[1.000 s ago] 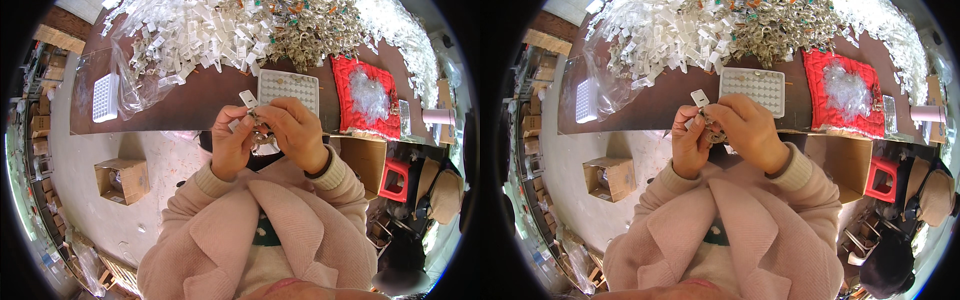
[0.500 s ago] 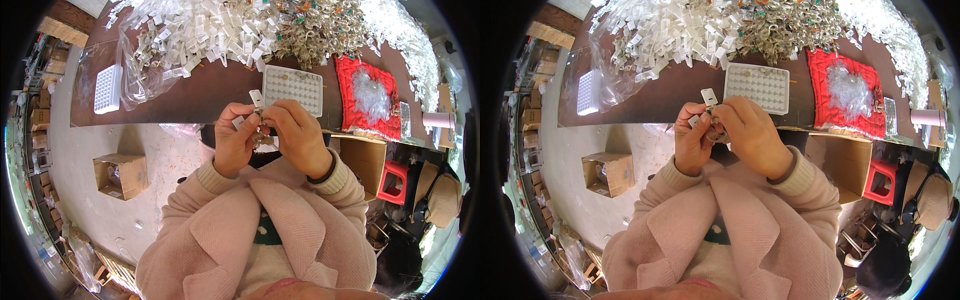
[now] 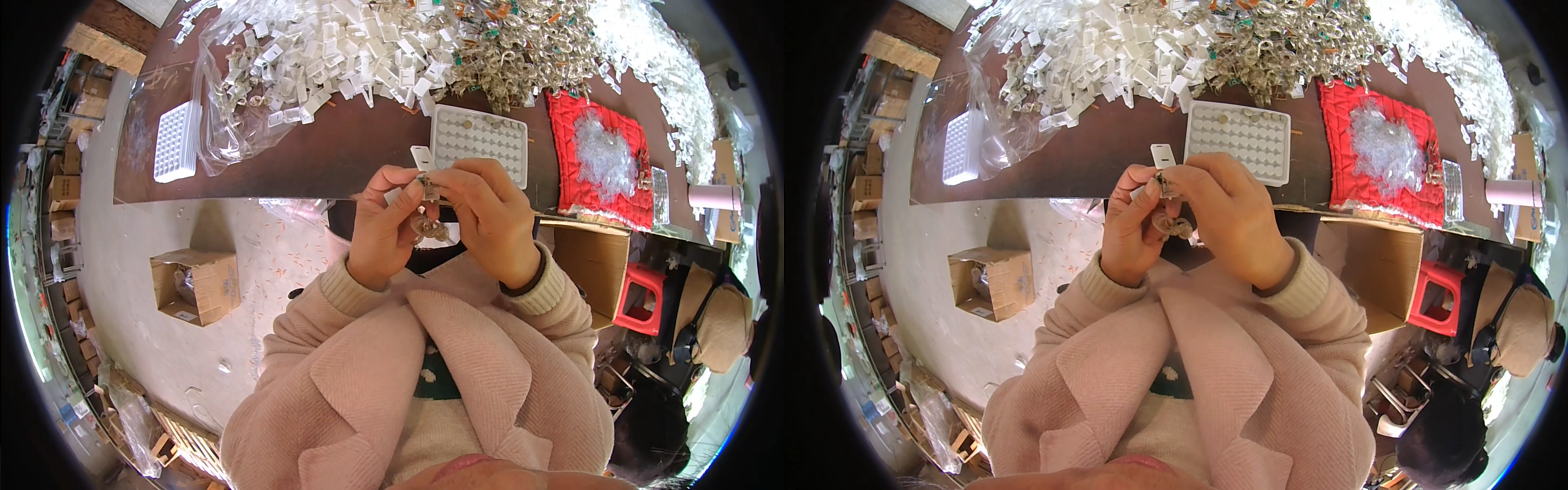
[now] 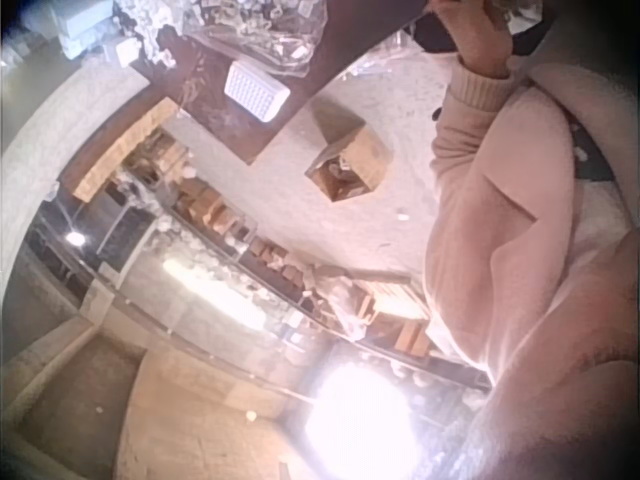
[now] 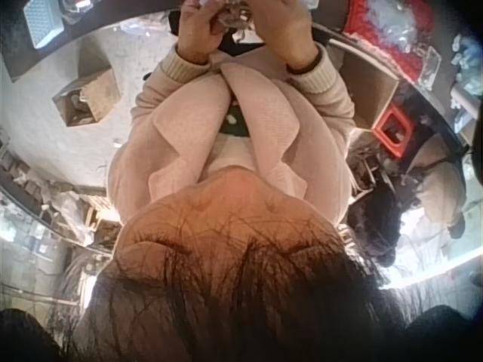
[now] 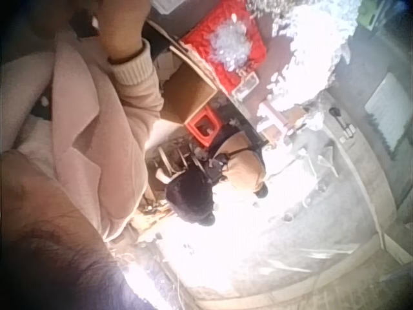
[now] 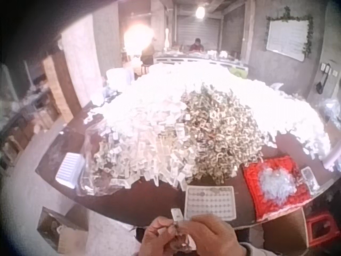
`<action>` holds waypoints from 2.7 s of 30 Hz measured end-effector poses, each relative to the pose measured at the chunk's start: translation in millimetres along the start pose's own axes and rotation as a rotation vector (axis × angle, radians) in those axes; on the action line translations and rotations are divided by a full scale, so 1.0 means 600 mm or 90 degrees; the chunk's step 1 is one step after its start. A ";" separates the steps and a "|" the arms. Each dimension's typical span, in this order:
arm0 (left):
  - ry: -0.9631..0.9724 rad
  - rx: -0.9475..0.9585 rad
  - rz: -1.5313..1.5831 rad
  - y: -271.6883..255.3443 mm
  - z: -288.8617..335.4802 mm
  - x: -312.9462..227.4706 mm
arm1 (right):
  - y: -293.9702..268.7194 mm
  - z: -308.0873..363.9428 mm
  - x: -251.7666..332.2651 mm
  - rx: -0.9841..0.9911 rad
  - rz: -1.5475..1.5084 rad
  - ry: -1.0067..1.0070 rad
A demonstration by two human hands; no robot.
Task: The person repeatedly picks small white plastic housings and metallic components from a table, inserts the metal parts into the housings, and places the assembled units into a white tray. The person occasionally uses a small flashlight to illuminate the components during assembly.
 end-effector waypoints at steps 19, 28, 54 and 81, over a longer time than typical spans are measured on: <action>-0.037 -0.019 0.009 -0.016 -0.011 0.009 | 0.014 -0.008 -0.008 -0.017 0.010 -0.087; -0.013 -0.090 -0.036 -0.034 -0.021 0.003 | -0.002 -0.039 -0.116 -0.046 0.222 -0.009; 0.025 -0.032 -0.001 -0.019 -0.002 -0.015 | 0.025 -0.011 -0.016 0.003 -0.012 0.048; -0.070 0.013 0.045 0.011 0.038 0.010 | 0.005 0.029 -0.028 -0.073 -0.421 0.238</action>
Point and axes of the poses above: each hand's wrist, its own z-axis away from the middle knuckle, its own y-axis out of the palm, x = y × z, the point moved 9 cm from there along -z, towards the middle knuckle, and after that the axes turned 12 degrees about -x, right-handed, at the moved point
